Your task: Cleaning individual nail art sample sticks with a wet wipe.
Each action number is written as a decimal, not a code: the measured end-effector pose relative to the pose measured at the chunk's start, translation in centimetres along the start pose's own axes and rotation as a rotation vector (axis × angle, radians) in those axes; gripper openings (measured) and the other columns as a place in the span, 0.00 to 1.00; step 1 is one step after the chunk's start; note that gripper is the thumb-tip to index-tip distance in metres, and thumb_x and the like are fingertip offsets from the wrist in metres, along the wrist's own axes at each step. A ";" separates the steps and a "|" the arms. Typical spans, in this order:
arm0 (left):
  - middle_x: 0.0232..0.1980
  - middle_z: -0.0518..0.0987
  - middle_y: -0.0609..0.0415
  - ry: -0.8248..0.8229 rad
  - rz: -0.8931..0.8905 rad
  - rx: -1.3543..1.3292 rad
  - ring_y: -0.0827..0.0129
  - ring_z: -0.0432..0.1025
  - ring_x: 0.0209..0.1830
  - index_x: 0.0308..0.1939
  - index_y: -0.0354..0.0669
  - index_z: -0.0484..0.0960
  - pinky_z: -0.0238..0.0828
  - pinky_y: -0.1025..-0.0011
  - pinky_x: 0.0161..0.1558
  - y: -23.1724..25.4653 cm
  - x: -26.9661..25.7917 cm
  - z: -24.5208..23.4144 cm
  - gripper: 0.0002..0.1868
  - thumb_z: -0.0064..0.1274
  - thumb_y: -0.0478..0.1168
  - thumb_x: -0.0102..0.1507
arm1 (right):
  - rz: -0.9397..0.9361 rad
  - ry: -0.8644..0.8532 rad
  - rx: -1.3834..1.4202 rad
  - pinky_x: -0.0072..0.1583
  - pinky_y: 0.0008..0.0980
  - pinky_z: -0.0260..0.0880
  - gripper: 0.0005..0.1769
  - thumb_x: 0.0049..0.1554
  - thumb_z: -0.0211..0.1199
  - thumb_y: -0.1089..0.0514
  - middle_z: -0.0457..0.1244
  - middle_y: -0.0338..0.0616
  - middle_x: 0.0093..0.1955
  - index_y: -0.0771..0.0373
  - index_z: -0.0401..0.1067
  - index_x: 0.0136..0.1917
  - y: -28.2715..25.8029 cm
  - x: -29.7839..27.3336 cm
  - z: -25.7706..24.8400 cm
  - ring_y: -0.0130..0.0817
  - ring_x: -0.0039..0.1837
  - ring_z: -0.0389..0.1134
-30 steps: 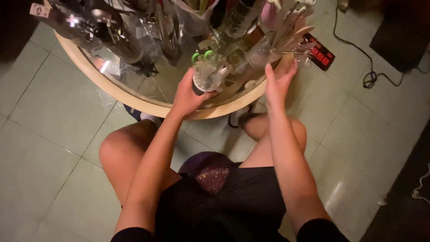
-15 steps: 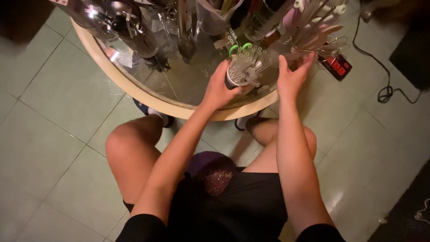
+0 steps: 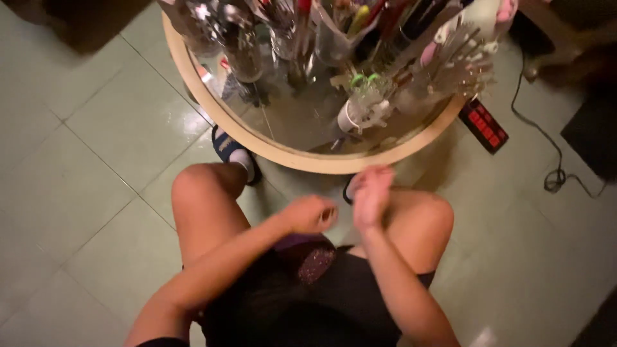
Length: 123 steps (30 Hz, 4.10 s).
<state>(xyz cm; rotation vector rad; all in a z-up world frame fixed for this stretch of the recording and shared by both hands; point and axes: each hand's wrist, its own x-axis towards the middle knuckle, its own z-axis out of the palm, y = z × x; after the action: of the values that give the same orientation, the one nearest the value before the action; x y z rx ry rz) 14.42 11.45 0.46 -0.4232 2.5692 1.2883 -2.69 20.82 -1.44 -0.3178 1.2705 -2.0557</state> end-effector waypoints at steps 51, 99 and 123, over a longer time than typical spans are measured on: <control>0.71 0.64 0.27 -0.678 -0.380 -0.025 0.40 0.64 0.68 0.72 0.24 0.58 0.64 0.54 0.65 -9.5 -2.1 12.0 0.61 0.73 0.55 0.47 | 0.933 -1.371 -1.427 0.69 0.49 0.59 0.61 0.33 0.83 0.43 0.54 0.57 0.68 0.69 0.55 0.70 9.8 -4.3 1.4 0.59 0.71 0.54; 0.44 0.83 0.36 0.207 -0.360 0.538 0.46 0.78 0.41 0.43 0.36 0.87 0.75 0.57 0.45 -24.8 26.0 -47.4 0.39 0.63 0.72 0.54 | 0.484 -0.924 -0.365 0.64 0.32 0.66 0.25 0.66 0.53 0.49 0.62 0.47 0.66 0.68 0.66 0.68 1.2 6.4 12.5 0.33 0.62 0.65; 0.36 0.79 0.57 0.790 0.095 -0.245 0.77 0.69 0.35 0.45 0.39 0.85 0.67 0.73 0.40 -19.8 15.0 -53.2 0.22 0.44 0.52 0.79 | 0.371 -0.902 -0.445 0.56 0.29 0.69 0.30 0.58 0.61 0.57 0.55 0.41 0.70 0.61 0.60 0.72 1.6 7.6 13.6 0.29 0.60 0.64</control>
<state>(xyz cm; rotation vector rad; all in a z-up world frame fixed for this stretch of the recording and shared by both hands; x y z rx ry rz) 3.32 -45.07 11.85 -1.0491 3.0660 1.7459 -0.33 5.96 2.81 -0.9932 1.0616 -1.0651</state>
